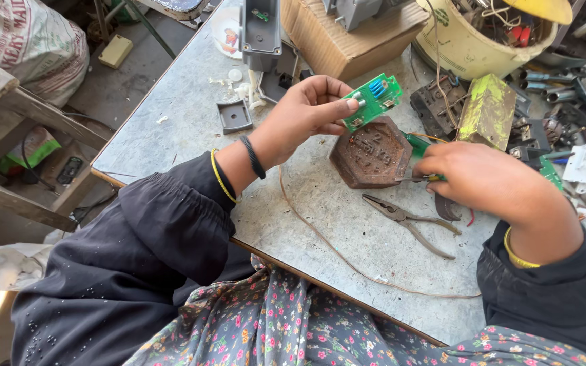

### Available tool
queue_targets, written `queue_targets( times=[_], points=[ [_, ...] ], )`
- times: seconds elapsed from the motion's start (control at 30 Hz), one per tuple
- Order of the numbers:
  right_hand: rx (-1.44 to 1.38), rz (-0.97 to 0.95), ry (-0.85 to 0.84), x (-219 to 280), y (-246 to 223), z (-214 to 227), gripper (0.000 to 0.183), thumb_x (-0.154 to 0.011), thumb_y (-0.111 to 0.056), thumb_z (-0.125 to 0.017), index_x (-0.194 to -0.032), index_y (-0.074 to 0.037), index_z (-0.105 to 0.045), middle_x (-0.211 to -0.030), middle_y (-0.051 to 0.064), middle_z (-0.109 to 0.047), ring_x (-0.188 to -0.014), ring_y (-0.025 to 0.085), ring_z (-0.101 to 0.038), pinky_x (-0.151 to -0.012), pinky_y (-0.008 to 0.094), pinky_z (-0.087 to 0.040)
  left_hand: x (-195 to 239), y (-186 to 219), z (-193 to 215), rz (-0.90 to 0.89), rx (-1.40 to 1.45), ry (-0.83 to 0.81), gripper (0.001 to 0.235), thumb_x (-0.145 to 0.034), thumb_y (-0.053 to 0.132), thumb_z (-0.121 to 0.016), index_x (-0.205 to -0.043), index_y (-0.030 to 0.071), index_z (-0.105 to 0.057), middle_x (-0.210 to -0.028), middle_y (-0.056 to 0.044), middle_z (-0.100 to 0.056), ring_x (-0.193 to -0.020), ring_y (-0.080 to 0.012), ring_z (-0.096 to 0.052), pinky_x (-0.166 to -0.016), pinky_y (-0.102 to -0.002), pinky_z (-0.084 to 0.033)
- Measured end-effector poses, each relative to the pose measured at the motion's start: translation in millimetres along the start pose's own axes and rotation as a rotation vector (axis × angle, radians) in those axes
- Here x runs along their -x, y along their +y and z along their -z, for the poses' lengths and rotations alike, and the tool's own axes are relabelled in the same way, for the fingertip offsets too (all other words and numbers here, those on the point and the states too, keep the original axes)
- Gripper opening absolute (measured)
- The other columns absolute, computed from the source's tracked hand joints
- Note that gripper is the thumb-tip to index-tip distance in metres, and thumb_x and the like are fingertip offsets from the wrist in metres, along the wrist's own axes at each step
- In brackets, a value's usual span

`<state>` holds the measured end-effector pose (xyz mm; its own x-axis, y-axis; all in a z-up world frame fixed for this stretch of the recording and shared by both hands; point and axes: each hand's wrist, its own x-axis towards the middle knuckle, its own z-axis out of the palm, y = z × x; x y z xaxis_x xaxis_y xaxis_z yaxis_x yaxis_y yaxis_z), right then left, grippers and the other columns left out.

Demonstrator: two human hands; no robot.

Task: The person uses pliers and a screwdriver to manipulate a small white plastic component and a green circuit board. They adjust internal parts of the component and then use pliers to remove a small piece from the circuit board.

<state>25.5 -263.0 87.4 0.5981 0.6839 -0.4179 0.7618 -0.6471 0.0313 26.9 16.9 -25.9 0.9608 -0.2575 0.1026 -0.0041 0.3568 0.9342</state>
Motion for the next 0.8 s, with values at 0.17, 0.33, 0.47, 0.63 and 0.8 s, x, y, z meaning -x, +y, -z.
queue_targets(
  times=[0.17, 0.33, 0.47, 0.63, 0.8],
  points=[
    [0.067, -0.052, 0.209, 22, -26, -3, 0.031, -0.079, -0.026, -0.077, -0.104, -0.01, -0.07, -0.091, 0.009, -0.067, -0.092, 0.031, -0.068, -0.079, 0.044, -0.054, 1, -1, -3, 0.015, 0.127, -0.05, 0.049, -0.092, 0.021, -0.075, -0.134, 0.002, -0.057, -0.115, -0.004, -0.069, -0.101, -0.0122, -0.071, -0.086, -0.028, -0.063],
    [0.048, -0.036, 0.364, 50, -45, -17, 0.024, -0.079, -0.026, -0.073, -0.094, -0.008, -0.069, -0.09, 0.01, -0.067, -0.088, 0.032, -0.067, -0.074, 0.043, -0.054, 0, 0, -10, -0.013, 0.224, -0.14, 0.062, -0.094, 0.014, -0.071, -0.149, 0.004, -0.044, -0.121, -0.006, -0.066, -0.111, -0.0165, -0.07, -0.093, -0.032, -0.065],
    [0.005, -0.141, 0.413, 55, -58, -52, 0.027, -0.08, -0.025, -0.074, -0.1, -0.007, -0.069, -0.098, 0.01, -0.068, -0.093, 0.031, -0.067, -0.079, 0.042, -0.054, 0, 3, -17, 0.05, 0.166, -0.163, 0.065, -0.09, 0.013, -0.069, -0.148, 0.009, -0.04, -0.123, -0.002, -0.063, -0.105, -0.0175, -0.07, -0.084, -0.034, -0.064],
    [0.028, -0.117, 0.629, 55, -61, -86, 0.029, -0.082, -0.02, -0.071, -0.107, -0.005, -0.067, -0.111, 0.011, -0.069, -0.107, 0.032, -0.065, -0.092, 0.045, -0.05, -11, 8, -36, 0.082, 0.213, -0.243, 0.055, -0.092, 0.018, -0.072, -0.142, 0.008, -0.049, -0.122, -0.004, -0.063, -0.105, -0.0125, -0.069, -0.084, -0.037, -0.065],
    [-0.007, -0.12, 0.599, 56, -54, -91, 0.028, -0.083, -0.019, -0.072, -0.109, -0.01, -0.069, -0.107, 0.009, -0.07, -0.105, 0.031, -0.064, -0.095, 0.045, -0.048, -31, 3, -63, 0.141, 0.297, -0.211, 0.042, -0.094, 0.033, -0.068, -0.127, 0.008, -0.059, -0.107, -0.001, -0.07, -0.09, -0.0137, -0.073, -0.077, -0.032, -0.062]
  ],
)
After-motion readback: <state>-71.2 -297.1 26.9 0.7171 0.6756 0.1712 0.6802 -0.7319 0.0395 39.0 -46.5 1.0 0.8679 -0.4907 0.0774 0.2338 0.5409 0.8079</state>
